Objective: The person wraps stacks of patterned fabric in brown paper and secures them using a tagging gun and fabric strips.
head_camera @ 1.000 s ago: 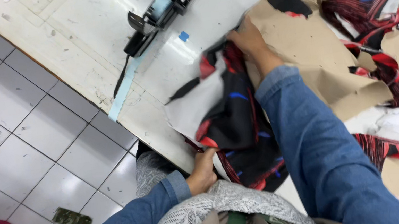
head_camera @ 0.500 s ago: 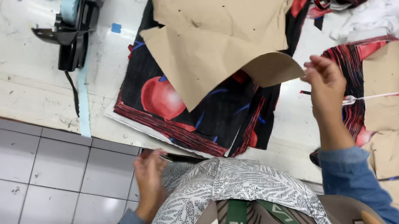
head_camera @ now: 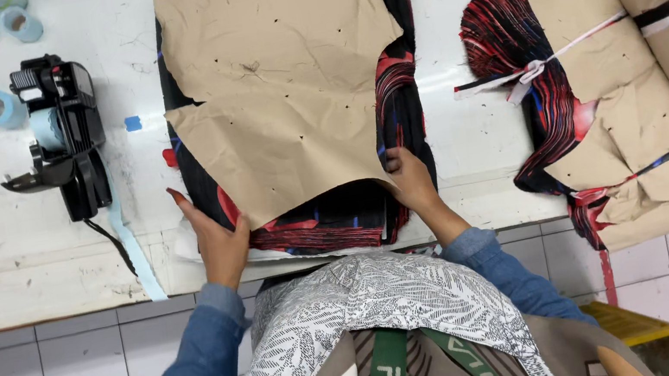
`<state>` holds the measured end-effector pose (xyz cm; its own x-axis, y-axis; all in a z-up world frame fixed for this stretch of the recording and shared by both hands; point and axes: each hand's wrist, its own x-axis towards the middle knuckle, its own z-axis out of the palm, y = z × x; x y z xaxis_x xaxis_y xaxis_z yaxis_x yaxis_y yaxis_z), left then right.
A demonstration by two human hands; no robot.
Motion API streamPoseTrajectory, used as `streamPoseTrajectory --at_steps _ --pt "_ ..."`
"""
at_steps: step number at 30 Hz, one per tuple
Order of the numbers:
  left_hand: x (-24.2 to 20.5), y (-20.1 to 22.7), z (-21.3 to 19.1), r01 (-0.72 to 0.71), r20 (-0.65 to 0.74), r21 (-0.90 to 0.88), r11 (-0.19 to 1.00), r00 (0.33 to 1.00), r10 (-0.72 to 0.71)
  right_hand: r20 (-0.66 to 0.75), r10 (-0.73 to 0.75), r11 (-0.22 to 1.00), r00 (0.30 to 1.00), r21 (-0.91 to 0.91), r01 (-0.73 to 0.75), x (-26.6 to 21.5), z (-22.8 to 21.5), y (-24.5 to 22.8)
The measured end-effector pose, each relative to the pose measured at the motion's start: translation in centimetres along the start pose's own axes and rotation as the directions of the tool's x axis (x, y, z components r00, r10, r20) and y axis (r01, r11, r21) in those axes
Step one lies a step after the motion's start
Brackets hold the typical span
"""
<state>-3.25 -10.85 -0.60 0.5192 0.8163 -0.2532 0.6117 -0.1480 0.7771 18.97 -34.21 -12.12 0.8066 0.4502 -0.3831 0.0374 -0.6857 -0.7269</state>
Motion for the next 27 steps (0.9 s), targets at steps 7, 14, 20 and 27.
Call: streamPoseTrajectory --at_steps 7,14,20,27 --pt "6.4 1.0 -4.8 -0.543 -0.241 -0.028 0.839 0.818 0.522 -0.022 0.118 0.986 0.993 0.123 -0.114 0.0 4.6 2.8" --pt "12.0 9.2 1.6 -0.698 0.496 0.045 0.715 0.637 0.590 -0.040 0.187 0.899 0.982 0.409 -0.155 -6.1 1.1 -6.7" --pt "11.8 -1.8 5.9 -0.904 0.667 0.364 0.222 0.420 0.615 -0.154 0.269 0.961 0.951 0.112 -0.254 -7.5 2.9 -3.4" --pt "15.1 0.1 4.6 -0.904 0.732 0.230 0.361 0.405 0.548 0.189 0.469 0.738 0.863 0.454 -0.500 -9.8 3.7 -9.7"
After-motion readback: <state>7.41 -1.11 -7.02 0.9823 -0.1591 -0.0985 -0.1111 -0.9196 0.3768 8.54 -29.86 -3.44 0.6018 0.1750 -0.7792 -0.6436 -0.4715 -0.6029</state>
